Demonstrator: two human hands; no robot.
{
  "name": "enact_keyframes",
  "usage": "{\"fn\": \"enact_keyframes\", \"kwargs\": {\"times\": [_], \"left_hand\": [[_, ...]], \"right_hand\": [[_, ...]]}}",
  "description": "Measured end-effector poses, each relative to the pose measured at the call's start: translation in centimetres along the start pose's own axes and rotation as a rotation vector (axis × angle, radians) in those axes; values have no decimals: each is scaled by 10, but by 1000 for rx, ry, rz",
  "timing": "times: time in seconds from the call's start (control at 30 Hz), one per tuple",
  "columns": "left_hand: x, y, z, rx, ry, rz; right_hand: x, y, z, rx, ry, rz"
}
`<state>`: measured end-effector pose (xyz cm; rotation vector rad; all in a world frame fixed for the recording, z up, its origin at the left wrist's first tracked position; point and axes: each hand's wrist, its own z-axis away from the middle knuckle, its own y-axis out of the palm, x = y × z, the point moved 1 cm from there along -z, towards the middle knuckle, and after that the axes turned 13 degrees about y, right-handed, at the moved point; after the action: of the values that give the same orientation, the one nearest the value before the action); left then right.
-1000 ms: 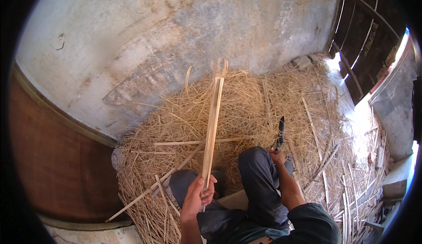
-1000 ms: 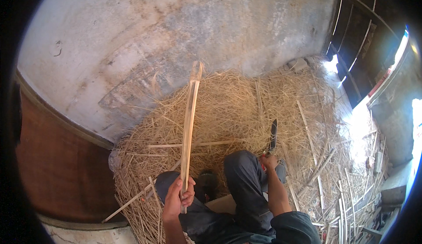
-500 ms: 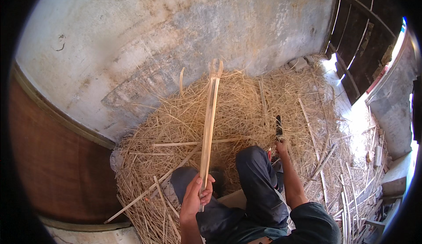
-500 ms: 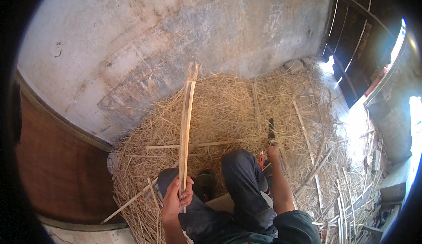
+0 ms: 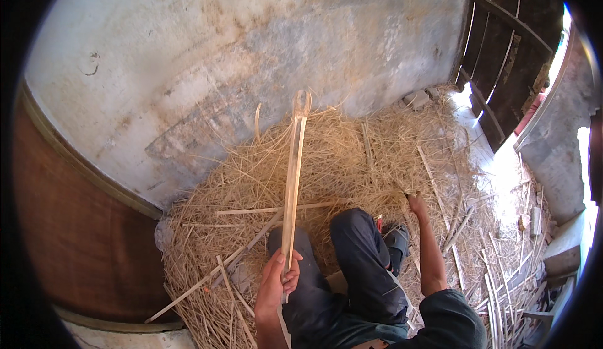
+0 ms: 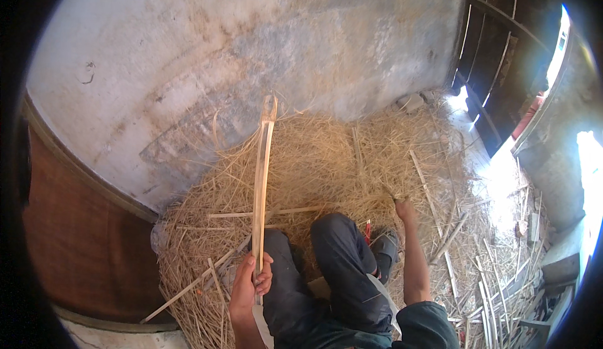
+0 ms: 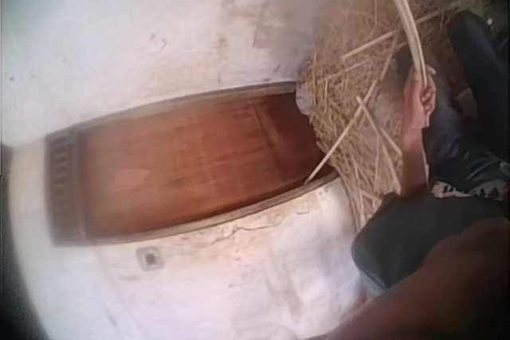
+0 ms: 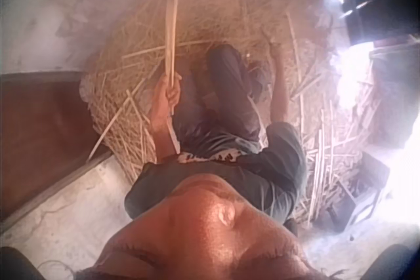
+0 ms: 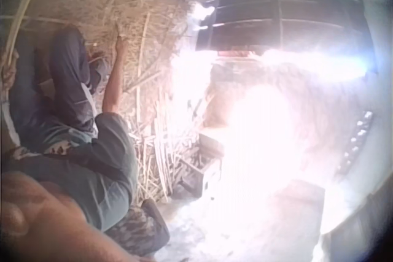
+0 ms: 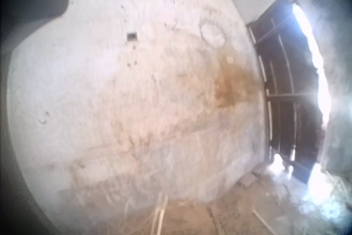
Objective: The person sits on a straw-covered floor and uses a red utility knife to shave and sharpen a long, thin wooden stick. They rotate the stick and scrape the blade along its length to smooth the surface and create a pointed tip. The person also uses a large black machete to scrape the stick's surface.
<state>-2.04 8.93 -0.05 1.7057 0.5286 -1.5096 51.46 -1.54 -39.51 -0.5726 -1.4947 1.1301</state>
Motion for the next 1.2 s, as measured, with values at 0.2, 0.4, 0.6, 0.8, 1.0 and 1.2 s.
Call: {"fn": "enact_keyframes", "kwargs": {"times": [0.2, 0.4, 0.6, 0.8, 1.0, 1.2], "left_hand": [[-4, 4, 4, -27, 7, -51], [-2, 5, 3, -24, 24, -63], [-2, 4, 4, -15, 30, -75], [-4, 5, 5, -2, 36, -75], [-6, 7, 3, 9, 29, -61], [-5, 3, 6, -8, 19, -69]], "right_hand": [[25, -55, 18, 479, 335, -838], [24, -113, 46, 391, -12, -924], [68, -146, 81, 141, -44, -565], [91, -146, 81, 388, 43, -1161], [96, -130, 61, 582, 183, -1417], [125, -140, 82, 1015, -6, -1523]]}}
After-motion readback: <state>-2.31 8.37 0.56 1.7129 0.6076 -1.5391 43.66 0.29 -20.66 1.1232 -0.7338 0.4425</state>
